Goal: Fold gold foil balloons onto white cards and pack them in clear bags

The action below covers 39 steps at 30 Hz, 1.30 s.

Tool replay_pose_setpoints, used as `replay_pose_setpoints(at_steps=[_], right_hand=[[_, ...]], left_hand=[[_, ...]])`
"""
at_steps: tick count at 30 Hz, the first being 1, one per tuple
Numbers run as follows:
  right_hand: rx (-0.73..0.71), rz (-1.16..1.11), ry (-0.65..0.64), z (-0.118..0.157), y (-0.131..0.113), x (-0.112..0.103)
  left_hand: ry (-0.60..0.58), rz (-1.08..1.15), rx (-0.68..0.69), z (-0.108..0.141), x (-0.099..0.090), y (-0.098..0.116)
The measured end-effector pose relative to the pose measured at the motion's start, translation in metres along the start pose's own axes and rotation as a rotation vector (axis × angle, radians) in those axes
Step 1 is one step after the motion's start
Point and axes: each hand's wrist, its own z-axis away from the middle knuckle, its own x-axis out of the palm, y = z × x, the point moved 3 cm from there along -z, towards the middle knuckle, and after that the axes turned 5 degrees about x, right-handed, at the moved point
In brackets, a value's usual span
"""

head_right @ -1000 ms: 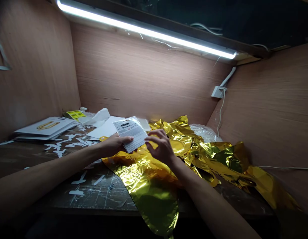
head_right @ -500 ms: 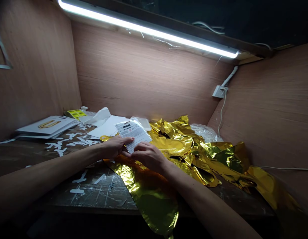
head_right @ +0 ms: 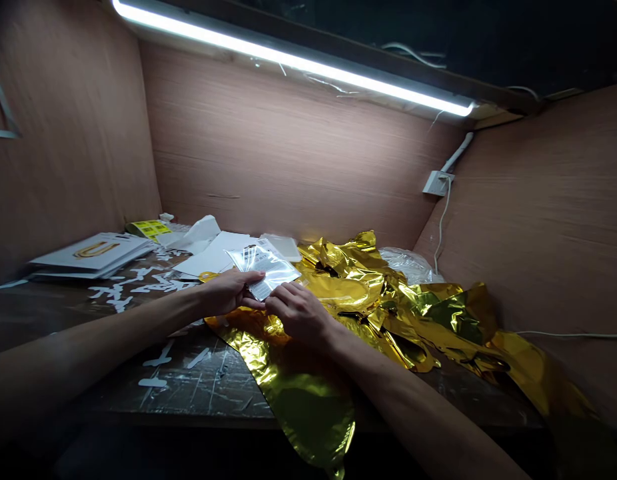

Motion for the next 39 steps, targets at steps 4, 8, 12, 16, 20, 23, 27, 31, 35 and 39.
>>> replay_pose_setpoints(at_steps=[4,8,12,16,20,23,27,31,35,39], right_hand=[[0.062,-0.115,0.041,-0.001,0.004,-0.005],[0.076,-0.217,0.047,0.000,0.010,-0.010],[0.111,-0.249,0.041,0.001,0.012,-0.010],[0.125,-0.284,0.045,0.000,0.009,-0.008],[0.132,-0.292,0.061,-0.002,0.007,-0.007],[0.117,-0.267,0.078,-0.002,0.006,-0.009],[0.091,-0.210,0.109,0.001,0.006,-0.011],[0.067,-0.156,0.102,0.002,0.006,-0.010],[0.033,-0.107,0.097,0.001,0.005,-0.011],[0.005,-0.001,0.021,-0.001,0.002,-0.009]], left_hand=[[-0.061,-0.076,0.035,0.000,-0.001,0.003],[-0.072,-0.128,0.030,-0.001,-0.003,0.003],[-0.074,-0.157,0.013,-0.002,-0.004,0.002],[-0.058,-0.161,0.015,0.001,-0.001,0.003],[-0.051,-0.126,0.026,0.004,0.002,0.004],[-0.046,-0.079,0.032,0.004,0.003,0.004],[-0.063,-0.036,0.032,0.004,0.005,0.004],[-0.085,-0.032,0.032,0.004,0.005,0.005],[-0.090,-0.036,0.013,0.005,0.006,0.004],[-0.074,-0.073,-0.006,0.007,0.009,0.003]])
